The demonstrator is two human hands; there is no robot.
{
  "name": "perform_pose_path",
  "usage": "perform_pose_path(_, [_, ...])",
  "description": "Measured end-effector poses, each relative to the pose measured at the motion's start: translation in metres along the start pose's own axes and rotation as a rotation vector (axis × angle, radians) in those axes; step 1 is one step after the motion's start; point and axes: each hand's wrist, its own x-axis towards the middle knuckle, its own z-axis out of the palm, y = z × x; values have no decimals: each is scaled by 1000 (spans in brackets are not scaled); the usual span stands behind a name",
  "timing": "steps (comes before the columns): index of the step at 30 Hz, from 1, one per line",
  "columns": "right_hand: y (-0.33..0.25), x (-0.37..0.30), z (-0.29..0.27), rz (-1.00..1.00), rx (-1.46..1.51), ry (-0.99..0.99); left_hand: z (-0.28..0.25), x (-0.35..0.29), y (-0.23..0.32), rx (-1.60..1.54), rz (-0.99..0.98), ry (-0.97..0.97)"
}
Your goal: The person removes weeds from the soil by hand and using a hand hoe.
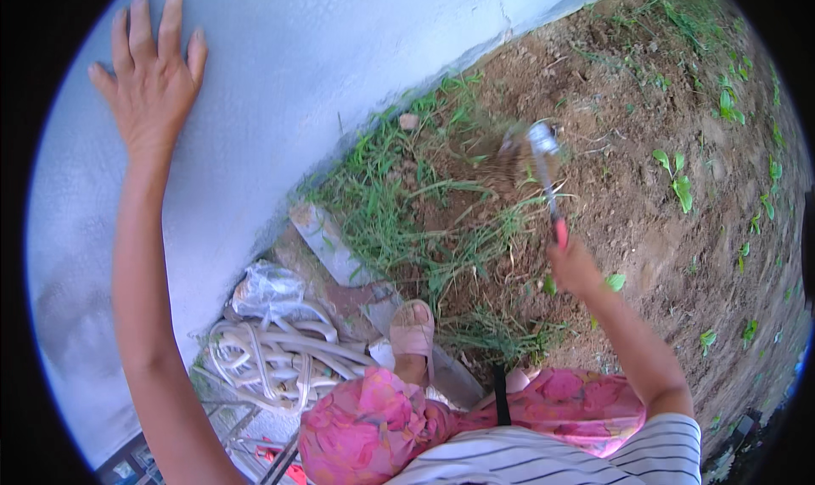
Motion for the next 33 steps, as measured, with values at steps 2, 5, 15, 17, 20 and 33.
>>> perform_pose_path(2, [-50, 41, 5, 21, 152, 55, -2, 1, -3, 48, 2, -6])
perform_pose_path(5, [-86, 142, 49, 13, 585, 22, -9, -1, 1, 125, -7, -5])
perform_pose_path(15, [-39, 148, 240, 29, 116, 80, -38, 7, 32, 405, -35, -143])
perform_pose_path(17, [-53, 92, 197, 80, 23, -210, -38, -10, 18, 378, -44, -114])
perform_pose_path(20, [-39, 38, 87, 77, -112, -421, -32, -3, 18, 323, -50, -19])
perform_pose_path(33, [-82, 129, 0, 5, 209, 121, -27, -4, 16, 365, -49, 26])
